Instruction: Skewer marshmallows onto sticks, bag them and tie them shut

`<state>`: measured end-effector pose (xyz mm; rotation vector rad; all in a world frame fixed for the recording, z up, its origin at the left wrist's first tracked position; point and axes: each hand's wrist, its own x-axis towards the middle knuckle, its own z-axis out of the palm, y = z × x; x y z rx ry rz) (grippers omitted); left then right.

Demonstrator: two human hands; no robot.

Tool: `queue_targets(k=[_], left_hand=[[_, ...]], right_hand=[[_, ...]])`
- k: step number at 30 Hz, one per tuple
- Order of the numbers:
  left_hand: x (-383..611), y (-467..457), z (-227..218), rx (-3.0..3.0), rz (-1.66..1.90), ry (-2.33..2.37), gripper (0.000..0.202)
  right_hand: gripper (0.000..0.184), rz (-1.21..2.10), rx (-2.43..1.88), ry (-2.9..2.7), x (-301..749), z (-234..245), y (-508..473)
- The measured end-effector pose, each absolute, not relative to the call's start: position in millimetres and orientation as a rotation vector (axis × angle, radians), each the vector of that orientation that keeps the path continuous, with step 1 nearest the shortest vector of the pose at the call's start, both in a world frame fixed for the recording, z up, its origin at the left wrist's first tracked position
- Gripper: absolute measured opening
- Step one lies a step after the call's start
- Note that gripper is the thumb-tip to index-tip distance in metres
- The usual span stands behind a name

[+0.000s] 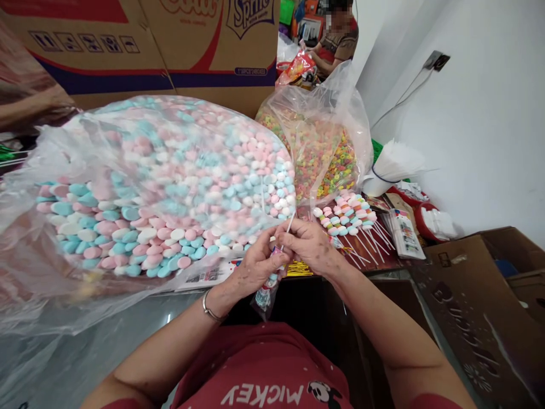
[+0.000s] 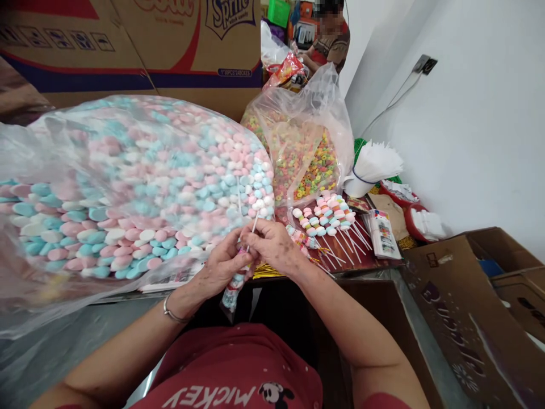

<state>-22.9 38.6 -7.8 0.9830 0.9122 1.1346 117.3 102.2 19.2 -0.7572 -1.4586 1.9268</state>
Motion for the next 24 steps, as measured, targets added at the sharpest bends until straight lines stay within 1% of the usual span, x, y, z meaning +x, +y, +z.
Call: queue_targets(k=[3,5,9,10,12,13,14,15,17,19,21,24], left_hand=[[-23.2,32.4,-7.5,0.932,1.106,0.937,0.056],[-24.3,24.8,-7.0,0.854,1.094,0.957,0.051],[-23.8,11.0,-2.1,0.812,1.025,1.019,0.043],[-22.7,9.5,-0.4,0.816,1.017,1.047,0.041],[-20.2,9.5,2.1,0.796,1.033,1.118,0.039],[-19.0,10.6,2.5,0.780,1.056,1.149,0.039],[-18.1,12.0,2.2,0.769,1.086,1.173,0.038],[-17.5,13.5,1.2,0.770,1.116,1.192,0.036],[-16.9,15.9,-2.3,0.775,1.183,1.230,0.034],[-16.6,16.3,-6.7,0.771,1.228,1.271,0.033],[-16.1,15.3,-10.2,0.784,1.241,1.313,0.034],[-16.0,14.4,-10.6,0.844,1.253,1.364,0.034]], right_hand=[[0.028,2.038,-0.747,-1.437,118.8,18.5,96.9],[0.029,2.027,-0.762,-1.418,120.5,16.8,96.0],[0.028,1.840,-0.845,-1.453,118.1,10.9,96.2],[0.030,1.807,-0.859,-1.485,116.2,9.6,95.6],[0.045,1.690,-0.890,-1.569,112.5,7.8,93.9],[0.051,1.570,-0.907,-1.622,111.2,7.2,93.0],[0.053,1.416,-0.920,-1.682,110.6,7.0,92.4],[0.050,1.252,-0.921,-1.743,110.8,7.0,92.0],[0.039,0.988,-0.872,-1.862,113.0,7.4,92.2],[0.034,0.867,-0.792,-1.955,116.6,8.0,92.7],[0.033,0.867,-0.716,-2.021,120.2,8.2,92.4],[0.033,1.007,-0.653,-2.028,122.9,6.0,88.8]])
